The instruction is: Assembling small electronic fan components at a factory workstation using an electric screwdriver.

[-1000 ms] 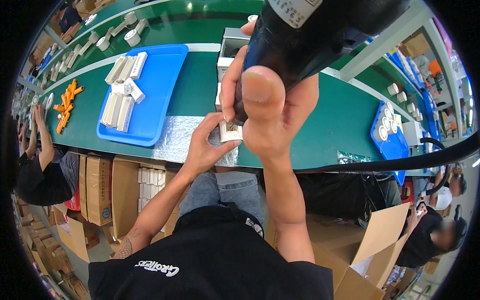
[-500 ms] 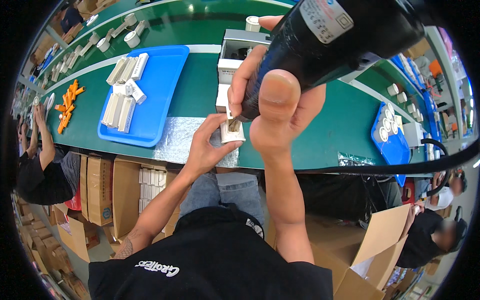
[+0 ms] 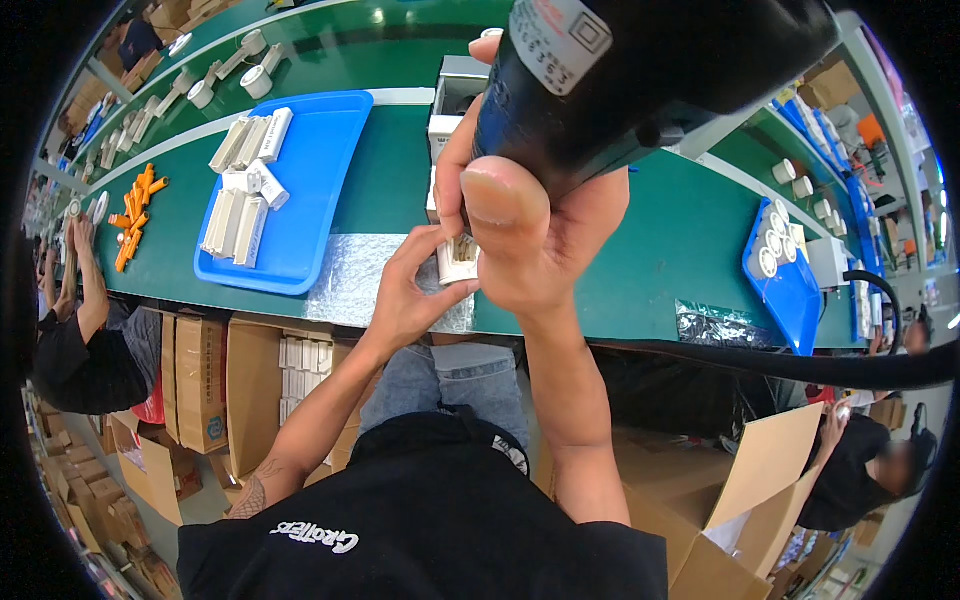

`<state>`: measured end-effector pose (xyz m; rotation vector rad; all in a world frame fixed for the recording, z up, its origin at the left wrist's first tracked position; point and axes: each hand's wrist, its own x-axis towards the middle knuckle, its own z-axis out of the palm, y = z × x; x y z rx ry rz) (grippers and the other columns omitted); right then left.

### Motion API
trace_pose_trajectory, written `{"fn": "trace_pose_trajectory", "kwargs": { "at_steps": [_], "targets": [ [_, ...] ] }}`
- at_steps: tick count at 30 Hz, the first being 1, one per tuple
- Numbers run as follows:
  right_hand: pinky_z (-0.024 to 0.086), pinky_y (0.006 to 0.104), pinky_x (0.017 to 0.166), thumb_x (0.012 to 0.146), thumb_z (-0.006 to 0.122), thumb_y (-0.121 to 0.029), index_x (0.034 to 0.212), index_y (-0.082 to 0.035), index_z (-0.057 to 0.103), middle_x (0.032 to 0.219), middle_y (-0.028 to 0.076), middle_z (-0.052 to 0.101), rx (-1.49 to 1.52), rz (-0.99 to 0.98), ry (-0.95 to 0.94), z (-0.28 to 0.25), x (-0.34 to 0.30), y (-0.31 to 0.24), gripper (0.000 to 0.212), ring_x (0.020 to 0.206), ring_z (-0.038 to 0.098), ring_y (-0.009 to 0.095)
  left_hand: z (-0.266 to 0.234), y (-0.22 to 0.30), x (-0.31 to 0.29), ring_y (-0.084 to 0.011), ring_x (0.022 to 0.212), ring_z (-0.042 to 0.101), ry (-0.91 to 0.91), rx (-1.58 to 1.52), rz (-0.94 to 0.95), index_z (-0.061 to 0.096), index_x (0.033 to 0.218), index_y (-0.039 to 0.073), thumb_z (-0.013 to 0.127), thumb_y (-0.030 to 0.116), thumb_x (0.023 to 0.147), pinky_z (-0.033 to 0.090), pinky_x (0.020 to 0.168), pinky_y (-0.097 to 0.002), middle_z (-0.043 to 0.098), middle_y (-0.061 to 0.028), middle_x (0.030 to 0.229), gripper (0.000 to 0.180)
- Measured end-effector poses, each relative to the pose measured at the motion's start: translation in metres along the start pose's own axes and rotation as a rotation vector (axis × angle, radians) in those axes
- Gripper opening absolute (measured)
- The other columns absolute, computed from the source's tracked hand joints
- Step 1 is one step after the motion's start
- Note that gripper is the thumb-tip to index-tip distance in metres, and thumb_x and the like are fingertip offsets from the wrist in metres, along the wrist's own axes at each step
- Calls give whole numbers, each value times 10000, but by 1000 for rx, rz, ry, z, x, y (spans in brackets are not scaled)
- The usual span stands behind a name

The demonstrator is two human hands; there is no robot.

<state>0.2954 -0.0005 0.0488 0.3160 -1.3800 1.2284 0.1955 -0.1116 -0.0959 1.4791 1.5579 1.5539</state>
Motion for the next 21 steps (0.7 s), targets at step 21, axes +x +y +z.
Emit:
{"fn": "trace_pose_trajectory", "kwargs": {
  "at_steps": [21],
  "targets": [
    [471,252,451,1058,644,-518,1385,37,417,683,115,587,-318,85,98,12,-4,-6,683,467,543,139,-2,-3,0,-272,1182,683,-14,-20,-23,668,1392,22,904,78,807,525,1029,-381,677,-130,1286,634]
  ]
}}
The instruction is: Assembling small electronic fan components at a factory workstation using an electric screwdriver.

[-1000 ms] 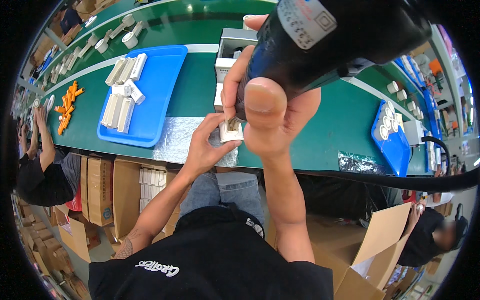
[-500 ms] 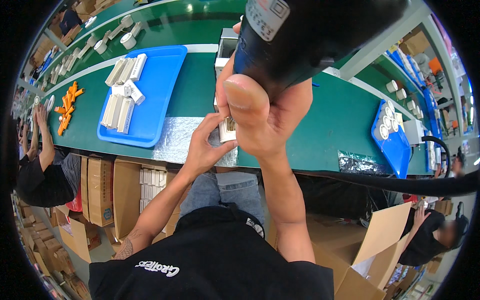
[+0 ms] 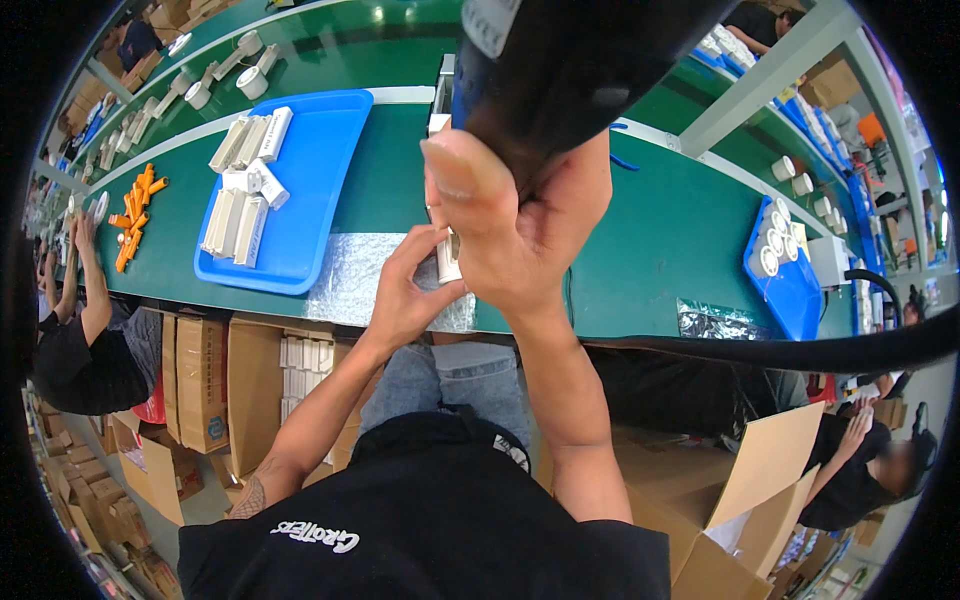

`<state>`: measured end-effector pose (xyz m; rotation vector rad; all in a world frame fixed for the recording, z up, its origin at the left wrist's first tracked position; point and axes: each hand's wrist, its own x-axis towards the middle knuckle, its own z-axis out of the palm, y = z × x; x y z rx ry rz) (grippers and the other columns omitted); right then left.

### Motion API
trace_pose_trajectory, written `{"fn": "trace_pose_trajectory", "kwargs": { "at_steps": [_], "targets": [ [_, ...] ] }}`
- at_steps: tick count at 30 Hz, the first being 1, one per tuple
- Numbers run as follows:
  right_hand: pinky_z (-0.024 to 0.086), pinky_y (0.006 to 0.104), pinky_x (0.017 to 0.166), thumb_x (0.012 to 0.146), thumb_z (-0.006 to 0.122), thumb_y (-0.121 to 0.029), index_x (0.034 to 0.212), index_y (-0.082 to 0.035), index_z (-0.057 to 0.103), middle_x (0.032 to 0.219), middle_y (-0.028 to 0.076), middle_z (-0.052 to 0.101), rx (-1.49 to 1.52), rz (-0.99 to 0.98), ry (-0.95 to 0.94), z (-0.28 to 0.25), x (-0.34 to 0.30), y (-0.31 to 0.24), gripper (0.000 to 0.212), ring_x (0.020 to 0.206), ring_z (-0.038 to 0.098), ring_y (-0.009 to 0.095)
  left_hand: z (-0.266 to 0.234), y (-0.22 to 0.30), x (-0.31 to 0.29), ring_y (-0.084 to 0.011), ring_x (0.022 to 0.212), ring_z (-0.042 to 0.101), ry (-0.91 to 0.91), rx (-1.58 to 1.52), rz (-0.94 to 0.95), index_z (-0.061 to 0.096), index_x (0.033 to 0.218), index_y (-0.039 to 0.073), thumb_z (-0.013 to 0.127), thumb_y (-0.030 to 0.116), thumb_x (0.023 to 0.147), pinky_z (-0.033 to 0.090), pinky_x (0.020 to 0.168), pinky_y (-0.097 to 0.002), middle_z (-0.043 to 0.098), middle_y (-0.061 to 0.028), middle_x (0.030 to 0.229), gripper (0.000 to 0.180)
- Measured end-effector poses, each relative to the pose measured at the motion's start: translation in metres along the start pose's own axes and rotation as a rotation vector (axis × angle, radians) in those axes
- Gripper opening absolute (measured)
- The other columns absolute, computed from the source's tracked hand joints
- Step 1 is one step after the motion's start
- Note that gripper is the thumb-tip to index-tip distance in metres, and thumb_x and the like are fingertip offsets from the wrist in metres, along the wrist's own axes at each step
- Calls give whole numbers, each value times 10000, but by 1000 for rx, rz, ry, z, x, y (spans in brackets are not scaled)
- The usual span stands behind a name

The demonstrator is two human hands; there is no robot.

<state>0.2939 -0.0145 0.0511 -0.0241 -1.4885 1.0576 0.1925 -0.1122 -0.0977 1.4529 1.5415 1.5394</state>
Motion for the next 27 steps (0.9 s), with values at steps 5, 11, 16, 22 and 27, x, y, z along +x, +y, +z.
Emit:
{"fn": "trace_pose_trajectory", "kwargs": {
  "at_steps": [5,11,16,22,27],
  "targets": [
    [464,262,455,1047,661,-540,1395,33,413,683,114,586,-14,39,31,3,-2,1,715,473,537,138,-1,0,0,-284,1181,686,-4,23,16,659,1383,2,907,94,809,529,1029,-387,683,-137,1277,632],
    [450,301,426,947,576,-828,1424,-10,408,650,71,534,108,223,-124,-27,18,-44,962,462,529,152,4,-7,-3,-309,1176,691,39,69,40,658,1337,-16,911,108,794,534,1019,-392,684,-149,1264,612],
    [481,317,463,1052,464,-745,1393,-47,413,661,84,513,-58,-64,89,-34,53,-32,778,467,538,173,4,-7,-4,-319,1136,698,41,69,7,654,1282,-17,905,98,786,545,996,-399,679,-157,1230,567],
    [438,273,461,1122,567,-471,1359,12,469,688,109,583,-22,-195,-62,-28,48,18,547,486,541,150,6,-13,-2,-311,1148,692,38,56,18,651,1289,-9,903,77,783,537,1004,-387,677,-155,1231,572],
    [435,259,463,1122,565,-477,1330,-1,490,690,98,593,-43,-131,-64,-24,46,24,525,485,537,131,4,-12,-2,-302,1147,691,35,32,15,650,1305,-3,903,70,784,534,1004,-386,676,-152,1232,584]
  ]
}}
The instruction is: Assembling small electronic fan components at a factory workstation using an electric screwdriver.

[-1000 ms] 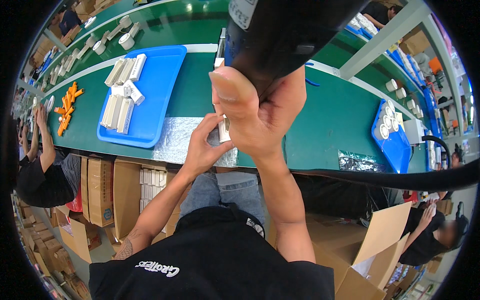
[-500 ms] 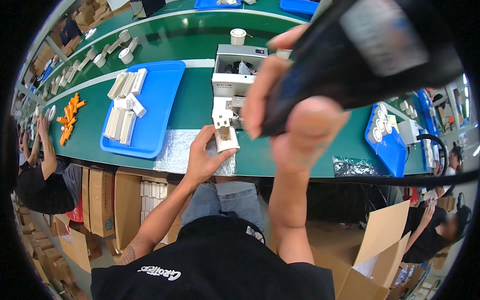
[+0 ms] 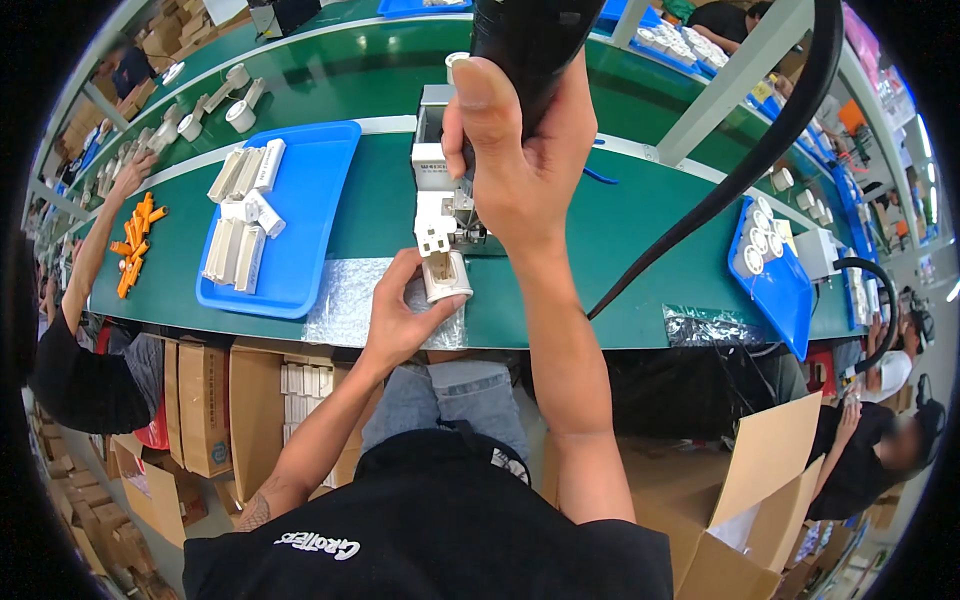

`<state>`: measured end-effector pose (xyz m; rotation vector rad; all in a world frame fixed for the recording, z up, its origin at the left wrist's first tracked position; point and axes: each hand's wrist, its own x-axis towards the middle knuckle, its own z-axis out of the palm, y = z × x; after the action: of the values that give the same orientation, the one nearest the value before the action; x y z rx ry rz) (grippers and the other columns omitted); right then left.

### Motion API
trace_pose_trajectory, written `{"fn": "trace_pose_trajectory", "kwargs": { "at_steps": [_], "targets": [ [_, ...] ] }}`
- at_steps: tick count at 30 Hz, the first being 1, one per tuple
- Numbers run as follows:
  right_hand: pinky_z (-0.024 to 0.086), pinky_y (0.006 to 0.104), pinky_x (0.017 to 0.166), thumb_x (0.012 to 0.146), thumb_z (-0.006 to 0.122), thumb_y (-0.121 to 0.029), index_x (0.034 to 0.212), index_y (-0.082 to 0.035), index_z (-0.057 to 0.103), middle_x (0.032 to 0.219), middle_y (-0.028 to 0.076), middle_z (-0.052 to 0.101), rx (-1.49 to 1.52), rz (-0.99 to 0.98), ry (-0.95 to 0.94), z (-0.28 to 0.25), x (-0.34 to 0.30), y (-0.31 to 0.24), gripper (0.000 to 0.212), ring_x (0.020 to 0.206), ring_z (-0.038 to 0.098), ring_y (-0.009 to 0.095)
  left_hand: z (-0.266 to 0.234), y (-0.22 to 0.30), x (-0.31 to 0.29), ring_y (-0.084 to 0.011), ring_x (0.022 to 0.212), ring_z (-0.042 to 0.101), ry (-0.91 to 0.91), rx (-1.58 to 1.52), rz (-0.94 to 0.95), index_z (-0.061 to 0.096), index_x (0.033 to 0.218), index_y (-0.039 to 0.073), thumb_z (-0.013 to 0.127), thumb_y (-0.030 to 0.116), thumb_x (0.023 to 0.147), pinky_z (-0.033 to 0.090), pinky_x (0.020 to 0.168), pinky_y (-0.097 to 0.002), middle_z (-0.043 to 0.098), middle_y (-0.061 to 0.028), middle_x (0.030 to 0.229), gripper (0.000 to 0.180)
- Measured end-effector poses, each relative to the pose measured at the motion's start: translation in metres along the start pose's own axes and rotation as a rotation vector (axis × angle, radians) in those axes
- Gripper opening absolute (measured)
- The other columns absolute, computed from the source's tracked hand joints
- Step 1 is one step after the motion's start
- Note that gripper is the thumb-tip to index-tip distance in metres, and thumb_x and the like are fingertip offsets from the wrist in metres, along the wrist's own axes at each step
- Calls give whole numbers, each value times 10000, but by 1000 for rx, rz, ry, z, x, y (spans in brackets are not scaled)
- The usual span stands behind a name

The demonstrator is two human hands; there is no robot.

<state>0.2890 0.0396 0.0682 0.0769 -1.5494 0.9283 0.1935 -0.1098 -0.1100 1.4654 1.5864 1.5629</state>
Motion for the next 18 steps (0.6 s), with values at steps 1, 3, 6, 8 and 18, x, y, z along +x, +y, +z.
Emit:
{"fn": "trace_pose_trajectory", "kwargs": {
  "at_steps": [1,3,6,8,18],
  "targets": [
    [436,258,463,1121,567,-478,1328,-3,491,691,96,593,8,11,-11,1,0,0,524,484,535,131,-1,1,0,-300,1148,690,-3,-1,-1,650,1308,-2,902,69,784,534,1003,-386,675,-152,1233,586],
    [439,262,463,1122,564,-479,1332,-1,490,690,96,587,7,22,-11,2,-1,-1,527,482,532,130,-1,-1,-2,-299,1147,691,-4,-2,-5,651,1311,-2,901,68,786,534,1005,-385,675,-151,1233,585],
    [444,272,462,1124,549,-495,1343,5,484,690,94,577,17,75,17,-6,-3,-11,550,476,523,131,0,2,-1,-301,1153,690,-5,16,3,649,1325,-5,900,70,790,535,1010,-385,674,-151,1240,595],
    [446,290,458,1125,475,-580,1385,12,454,684,80,546,-24,162,42,-10,-7,-26,646,463,500,133,0,4,-2,-304,1160,690,2,9,6,646,1337,-8,900,71,792,537,1014,-386,673,-153,1247,606],
    [452,283,452,1075,429,-723,1464,16,397,666,77,534,130,262,13,15,-16,-45,836,442,494,136,-2,11,1,-306,1195,688,5,50,15,657,1377,-6,902,82,795,536,1030,-389,678,-146,1286,637]
  ]
}}
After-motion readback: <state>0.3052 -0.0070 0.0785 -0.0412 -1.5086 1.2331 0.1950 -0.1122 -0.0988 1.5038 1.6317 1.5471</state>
